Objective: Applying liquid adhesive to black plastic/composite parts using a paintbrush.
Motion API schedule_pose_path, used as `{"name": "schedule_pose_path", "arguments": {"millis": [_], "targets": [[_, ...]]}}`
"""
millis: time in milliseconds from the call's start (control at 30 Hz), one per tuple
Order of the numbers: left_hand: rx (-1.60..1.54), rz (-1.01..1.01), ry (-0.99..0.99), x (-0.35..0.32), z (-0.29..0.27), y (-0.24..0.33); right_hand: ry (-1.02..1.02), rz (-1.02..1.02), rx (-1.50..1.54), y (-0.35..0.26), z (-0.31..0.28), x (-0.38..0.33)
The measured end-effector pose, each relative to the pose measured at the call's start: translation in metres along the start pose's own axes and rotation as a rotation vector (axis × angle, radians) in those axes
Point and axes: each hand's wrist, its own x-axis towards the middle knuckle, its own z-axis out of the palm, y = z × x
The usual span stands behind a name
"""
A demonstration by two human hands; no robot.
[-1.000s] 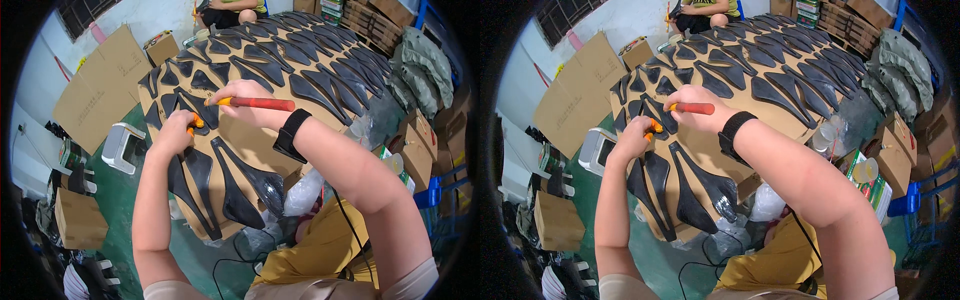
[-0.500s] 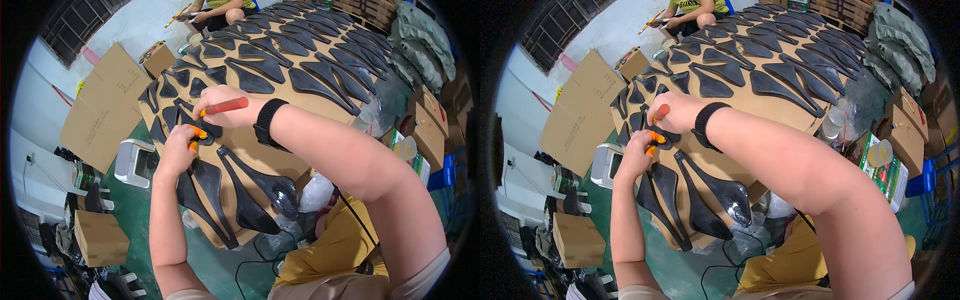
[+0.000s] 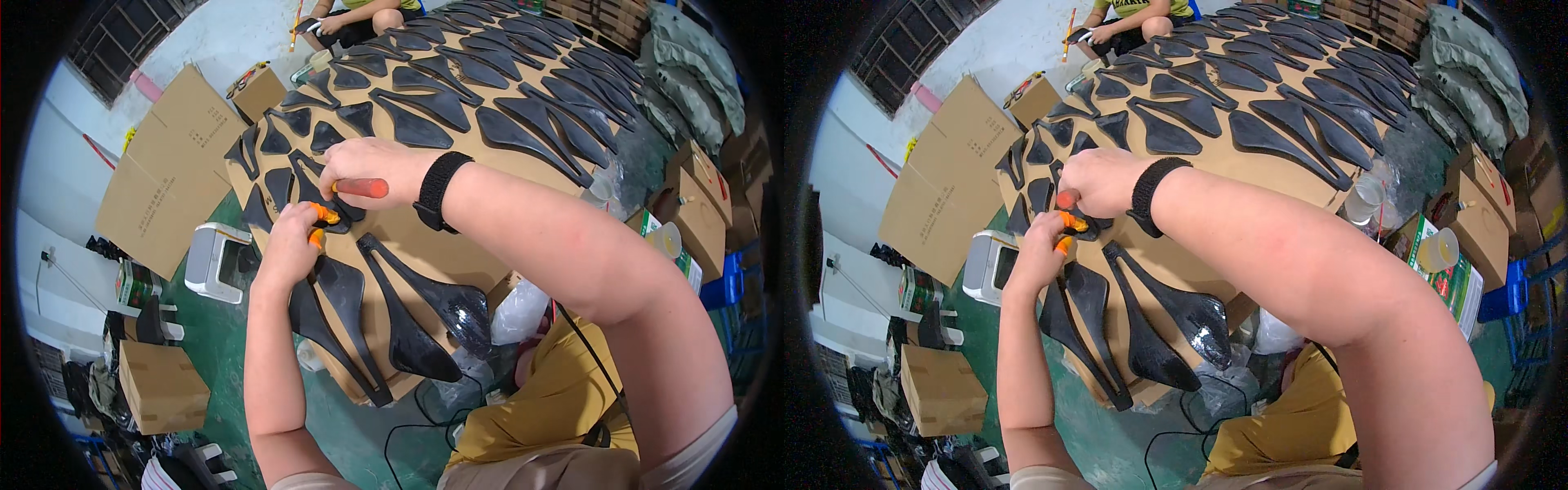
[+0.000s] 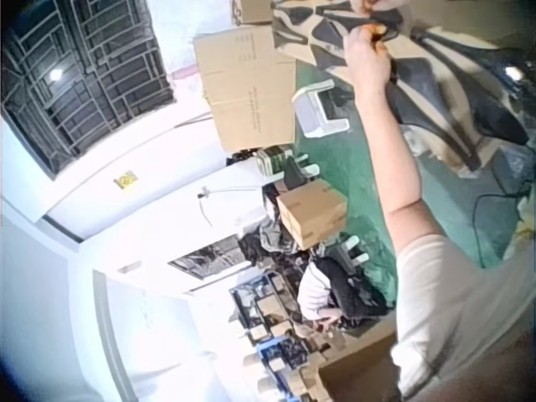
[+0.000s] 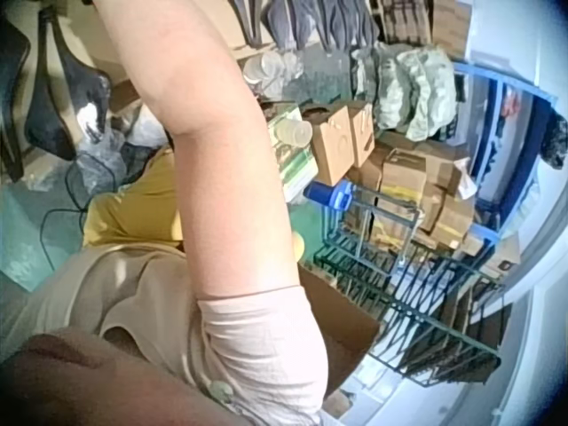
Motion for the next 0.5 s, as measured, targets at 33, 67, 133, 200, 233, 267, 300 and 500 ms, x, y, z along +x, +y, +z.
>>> {"name": "schedule_pose_path", "arguments": {"millis": [33, 67, 133, 200, 233, 267, 300, 500], "targets": [[-0.002, -0.022, -0.021, 0.000, 0.000, 0.000, -0.065, 0.040, 0.019, -0.001, -0.001, 0.000], [-0.005, -0.043, -0.042, -0.001, 0.000, 0.001, -0.131, 0.081, 0.038, -0.003, -0.002, -0.001], [-0.014, -0.046, -0.033, -0.003, 0.002, 0.000, -0.093, 0.036, 0.053, -0.004, -0.001, -0.008], [-0.023, -0.044, -0.020, -0.003, 0.004, -0.001, -0.053, -0.008, 0.063, -0.004, -0.001, -0.010], [-0.027, -0.044, -0.020, -0.002, 0.005, -0.001, -0.078, -0.006, 0.029, -0.004, -0.001, -0.010], [-0.031, -0.045, -0.020, -0.001, 0.006, -0.001, -0.104, -0.003, -0.004, -0.003, -0.002, -0.011], [-0.027, -0.048, -0.020, -0.002, 0.005, -0.001, -0.103, -0.007, -0.001, -0.008, -0.005, -0.009], [0.002, -0.195, -0.084, -0.002, 0.001, 0.004, -0.291, 0.087, 0.123, -0.021, -0.017, -0.010]]}}
